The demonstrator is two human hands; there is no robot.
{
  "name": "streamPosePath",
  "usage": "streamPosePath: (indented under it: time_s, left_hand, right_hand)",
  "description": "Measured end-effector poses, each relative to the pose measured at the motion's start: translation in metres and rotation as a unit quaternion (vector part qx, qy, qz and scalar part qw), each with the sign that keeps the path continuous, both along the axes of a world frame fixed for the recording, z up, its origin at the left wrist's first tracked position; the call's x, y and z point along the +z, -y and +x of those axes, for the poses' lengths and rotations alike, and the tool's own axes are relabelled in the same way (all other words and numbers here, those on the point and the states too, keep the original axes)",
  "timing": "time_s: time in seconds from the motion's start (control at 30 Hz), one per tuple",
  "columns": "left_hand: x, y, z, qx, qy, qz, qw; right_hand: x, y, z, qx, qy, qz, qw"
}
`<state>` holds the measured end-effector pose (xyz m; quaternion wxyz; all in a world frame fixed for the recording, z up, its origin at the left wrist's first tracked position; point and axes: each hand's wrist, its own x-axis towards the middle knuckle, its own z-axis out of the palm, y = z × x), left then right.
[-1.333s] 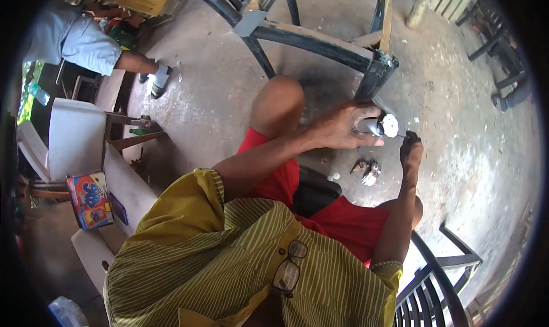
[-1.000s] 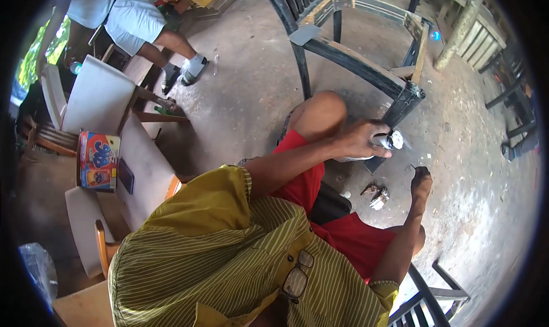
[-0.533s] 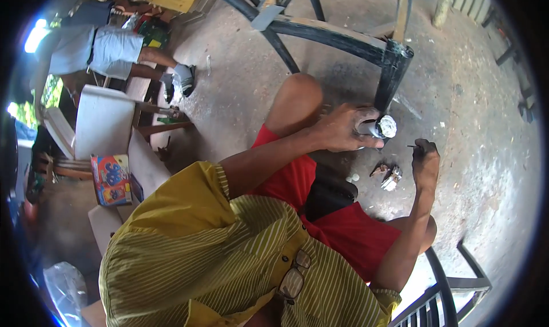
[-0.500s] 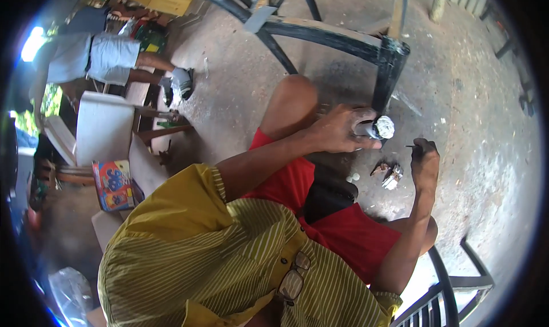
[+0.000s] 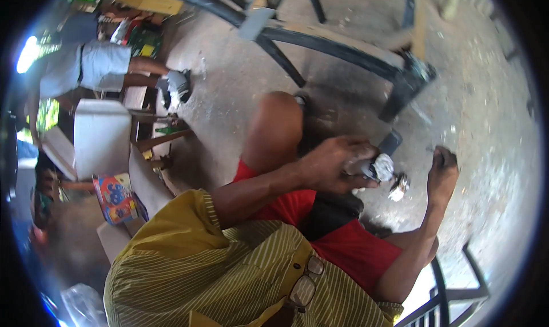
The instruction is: Repairing a piece of furniture in a workshop by applying or scraping material on a component.
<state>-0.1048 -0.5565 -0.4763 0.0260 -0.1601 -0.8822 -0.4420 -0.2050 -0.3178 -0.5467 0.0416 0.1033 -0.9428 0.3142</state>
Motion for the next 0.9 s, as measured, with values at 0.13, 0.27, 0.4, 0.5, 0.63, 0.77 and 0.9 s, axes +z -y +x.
streamPosePath:
  time_s: [0.13, 0.27, 0.4, 0.5, 0.63, 0.77, 0.9]
  left_hand:
    - [-0.011, -0.001, -0.009, 0.025, -0.045, 0.047, 0.998]
    - [-0.014, 0.004, -0.007, 0.031, -0.071, 0.075, 0.994]
    - [-0.022, 0.008, -0.004, 0.038, -0.068, 0.033, 0.996]
    - [-0.027, 0.013, 0.000, 0.030, -0.057, 0.007, 0.998]
    - [-0.029, 0.015, 0.005, 0.036, -0.041, -0.016, 0.998]
    - [-0.023, 0.009, 0.004, 0.033, -0.029, -0.025, 0.999]
    - [-0.020, 0.011, 0.005, 0.012, -0.070, -0.035, 0.997]
  right_hand:
    - [-0.068, -0.029, -0.031, -0.002, 0.021, 0.085, 0.996]
    - [-0.122, -0.031, -0.055, 0.049, 0.017, 0.248, 0.967]
    - [-0.122, 0.003, -0.052, -0.004, 0.087, 0.270, 0.959]
    - [-0.096, 0.023, -0.040, -0.030, 0.157, 0.261, 0.952]
    - [-0.113, 0.019, -0.048, 0.009, 0.196, 0.249, 0.948]
    - [-0.193, -0.020, -0.091, 0.061, 0.068, 0.193, 0.977]
    - [-0.196, -0.019, -0.095, 0.070, 0.067, 0.142, 0.985]
